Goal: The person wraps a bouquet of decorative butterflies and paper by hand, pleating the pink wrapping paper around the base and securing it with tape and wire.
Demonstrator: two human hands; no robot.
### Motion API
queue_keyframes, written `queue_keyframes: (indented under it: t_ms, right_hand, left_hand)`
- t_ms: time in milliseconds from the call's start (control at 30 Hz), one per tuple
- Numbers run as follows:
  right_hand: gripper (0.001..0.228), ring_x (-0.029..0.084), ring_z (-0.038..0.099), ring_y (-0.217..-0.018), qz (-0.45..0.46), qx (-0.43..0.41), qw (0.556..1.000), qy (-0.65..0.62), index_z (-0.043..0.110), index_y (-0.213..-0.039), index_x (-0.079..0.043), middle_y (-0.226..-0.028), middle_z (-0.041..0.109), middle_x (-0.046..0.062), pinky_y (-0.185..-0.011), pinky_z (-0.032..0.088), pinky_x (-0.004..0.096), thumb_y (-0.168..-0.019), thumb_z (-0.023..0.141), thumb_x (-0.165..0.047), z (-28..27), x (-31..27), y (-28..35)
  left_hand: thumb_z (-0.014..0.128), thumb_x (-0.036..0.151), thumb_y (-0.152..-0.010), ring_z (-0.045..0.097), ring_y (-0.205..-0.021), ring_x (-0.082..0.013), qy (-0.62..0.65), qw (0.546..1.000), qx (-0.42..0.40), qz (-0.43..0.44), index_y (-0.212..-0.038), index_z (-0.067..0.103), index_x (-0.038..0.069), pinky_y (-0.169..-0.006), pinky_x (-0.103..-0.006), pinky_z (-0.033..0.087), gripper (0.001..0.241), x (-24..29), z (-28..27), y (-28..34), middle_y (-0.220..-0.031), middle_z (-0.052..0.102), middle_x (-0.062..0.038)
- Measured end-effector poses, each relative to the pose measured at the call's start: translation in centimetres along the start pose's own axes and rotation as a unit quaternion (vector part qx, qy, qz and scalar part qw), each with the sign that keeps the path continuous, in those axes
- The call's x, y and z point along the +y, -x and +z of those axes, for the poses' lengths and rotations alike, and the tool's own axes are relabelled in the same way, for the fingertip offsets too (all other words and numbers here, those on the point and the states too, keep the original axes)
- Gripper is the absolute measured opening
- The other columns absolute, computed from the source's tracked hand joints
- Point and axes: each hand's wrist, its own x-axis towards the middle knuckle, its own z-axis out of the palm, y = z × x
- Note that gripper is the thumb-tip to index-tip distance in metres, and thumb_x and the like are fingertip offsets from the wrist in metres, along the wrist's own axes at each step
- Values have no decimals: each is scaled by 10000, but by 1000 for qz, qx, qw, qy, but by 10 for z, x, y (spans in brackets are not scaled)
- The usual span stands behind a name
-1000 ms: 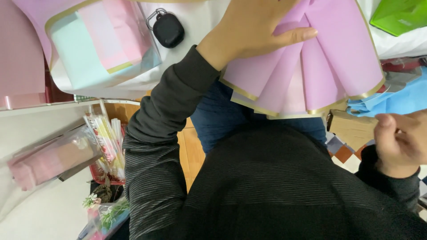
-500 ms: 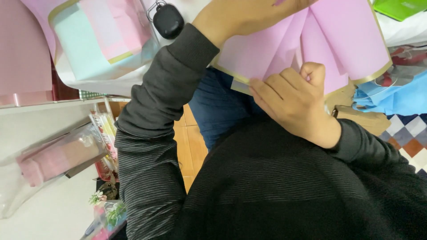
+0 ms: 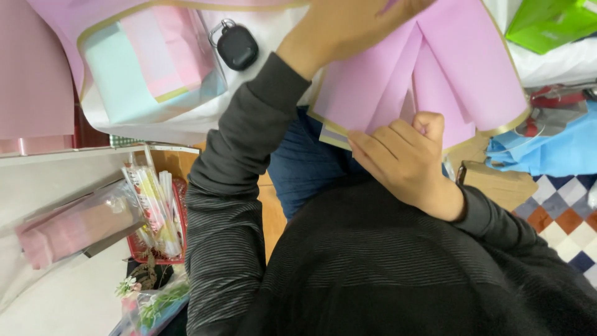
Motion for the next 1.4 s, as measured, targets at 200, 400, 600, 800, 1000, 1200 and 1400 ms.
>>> queue_keyframes:
  t_ms: [200, 400, 600, 800, 1000, 1200, 1400]
  right_hand:
    - [151, 196, 543, -703, 82, -103, 991, -14, 832, -1060, -159, -761, 609, -1, -872, 362, 369, -998, 814, -295, -43, 26, 33]
    - [236, 325, 548, -791, 352, 214, 906, -93, 679, -966, 146, -894, 681, 270, -820, 443, 448, -1197, 634, 157, -76, 83, 152]
    - [412, 327, 464, -738, 270, 102, 957, 26, 635, -724, 56, -687, 507, 149, -1037, 317, 513, -1108, 631, -93, -55, 71, 162]
    - [246, 286, 459, -756, 243, 13, 970, 28, 703, -797, 18, -746, 569, 111, -925, 257, 428, -1026, 791, 45, -45, 61, 135]
    - [263, 285, 389, -733, 246, -15, 969, 26, 701, -800, 20, -719, 540, 89, -894, 235, 434, -1012, 855, 49, -47, 60, 131]
    - [311, 261, 379, -602, 185, 6, 983, 16, 777, -864, 68, -634, 488, 96, -839, 233, 460, -1051, 550, -35, -54, 67, 134]
    - [666, 278, 287, -424, 73, 151, 986, 10, 819, -695, 90, -462, 415, 144, -1013, 302, 526, -1103, 411, -245, -74, 78, 130]
  left_hand:
    - [240, 664, -1074, 462, -648, -149, -38, 992, 79, 88, -913, 518, 90, -606, -337, 343, 657, 13, -6, -4, -722, 427, -2]
    - [302, 632, -1068, 626, -909, -285, -91, 987, 78, 109, -1091, 598, 91, -720, -411, 451, 617, 13, -3, -5, -1032, 649, -68]
    - [224, 685, -1044, 603, -862, -296, -101, 985, 73, 115, -1096, 552, 47, -724, -410, 459, 719, 16, 1, -4, -1004, 621, -102]
    - [268, 697, -1035, 646, -1026, -302, -94, 986, 83, 106, -1185, 567, 58, -839, -416, 496, 721, 13, 9, -2, -1162, 643, -87]
    - [306, 712, -1015, 656, -928, -289, -85, 983, 125, 101, -1138, 581, 75, -759, -405, 492, 705, 14, 16, -3, -1079, 652, -71]
    - [205, 678, -1046, 655, -1050, -290, -83, 988, 97, 83, -1240, 587, 105, -838, -407, 489, 716, 9, 14, 4, -1196, 668, -70]
    - [264, 682, -1058, 657, -1220, -307, -73, 991, 81, 79, -1376, 545, 121, -967, -414, 524, 703, 5, 13, 9, -1366, 638, -83]
